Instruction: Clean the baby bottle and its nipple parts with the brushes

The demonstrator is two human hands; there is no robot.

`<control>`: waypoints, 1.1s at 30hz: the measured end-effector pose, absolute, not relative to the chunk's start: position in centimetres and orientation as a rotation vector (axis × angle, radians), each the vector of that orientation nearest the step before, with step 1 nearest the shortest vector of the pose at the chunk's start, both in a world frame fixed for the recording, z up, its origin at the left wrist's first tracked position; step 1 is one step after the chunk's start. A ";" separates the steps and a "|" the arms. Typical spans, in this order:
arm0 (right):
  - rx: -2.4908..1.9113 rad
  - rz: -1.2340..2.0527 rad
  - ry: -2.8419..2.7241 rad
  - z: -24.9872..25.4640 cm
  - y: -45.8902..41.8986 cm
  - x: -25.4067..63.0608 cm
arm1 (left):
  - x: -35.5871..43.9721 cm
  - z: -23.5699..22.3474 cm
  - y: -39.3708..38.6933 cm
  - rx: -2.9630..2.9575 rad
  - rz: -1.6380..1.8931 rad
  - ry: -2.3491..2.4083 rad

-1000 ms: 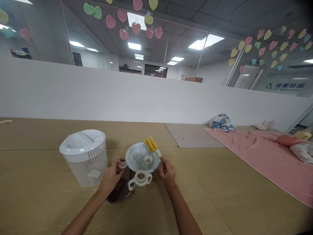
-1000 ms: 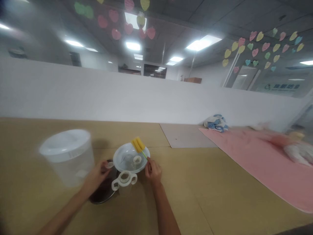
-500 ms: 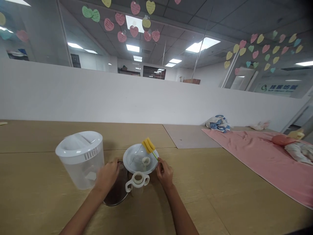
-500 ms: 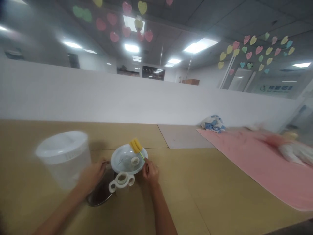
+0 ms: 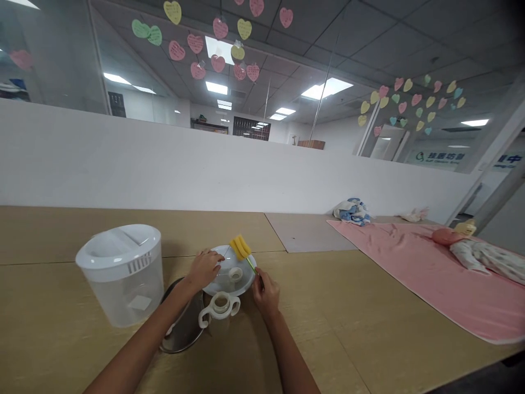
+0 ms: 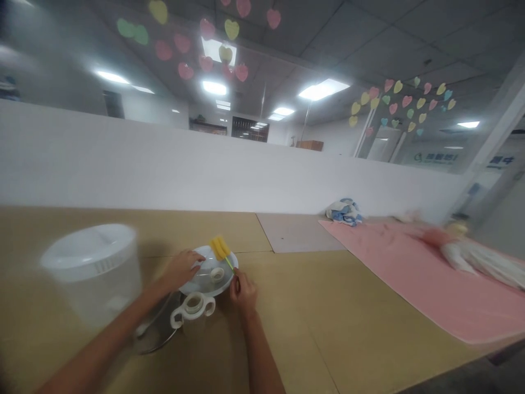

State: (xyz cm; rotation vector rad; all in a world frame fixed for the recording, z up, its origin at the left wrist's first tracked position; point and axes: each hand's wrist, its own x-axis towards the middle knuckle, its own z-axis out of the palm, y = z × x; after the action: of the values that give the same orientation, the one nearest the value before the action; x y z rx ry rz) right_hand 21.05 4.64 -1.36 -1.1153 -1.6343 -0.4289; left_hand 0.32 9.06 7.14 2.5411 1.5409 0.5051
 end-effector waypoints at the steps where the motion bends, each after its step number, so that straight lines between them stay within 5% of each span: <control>1: -1.108 -0.428 -1.635 -1.3 4.7 21.0 | 0.1 7.0 9.0 2.542 0.502 1.527; 8: -1.093 -0.451 -1.613 -1.3 4.6 21.1 | -0.2 5.6 8.9 2.488 0.531 1.545; 19: -0.817 -0.638 -1.757 -0.6 4.0 21.2 | -2.3 6.0 5.2 1.655 1.374 1.119; 25: -0.707 -0.730 -1.842 -0.4 3.7 20.8 | -2.2 5.4 4.6 1.956 1.248 1.163; 33: -0.901 -0.734 -1.710 -0.7 4.2 20.8 | -4.9 1.4 3.7 2.273 1.660 1.626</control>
State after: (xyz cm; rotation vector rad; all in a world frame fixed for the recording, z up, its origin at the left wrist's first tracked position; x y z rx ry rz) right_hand 20.75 4.18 -0.74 -0.9013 -1.7100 -0.7343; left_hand -4.91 3.72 1.41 2.2726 1.6255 1.6599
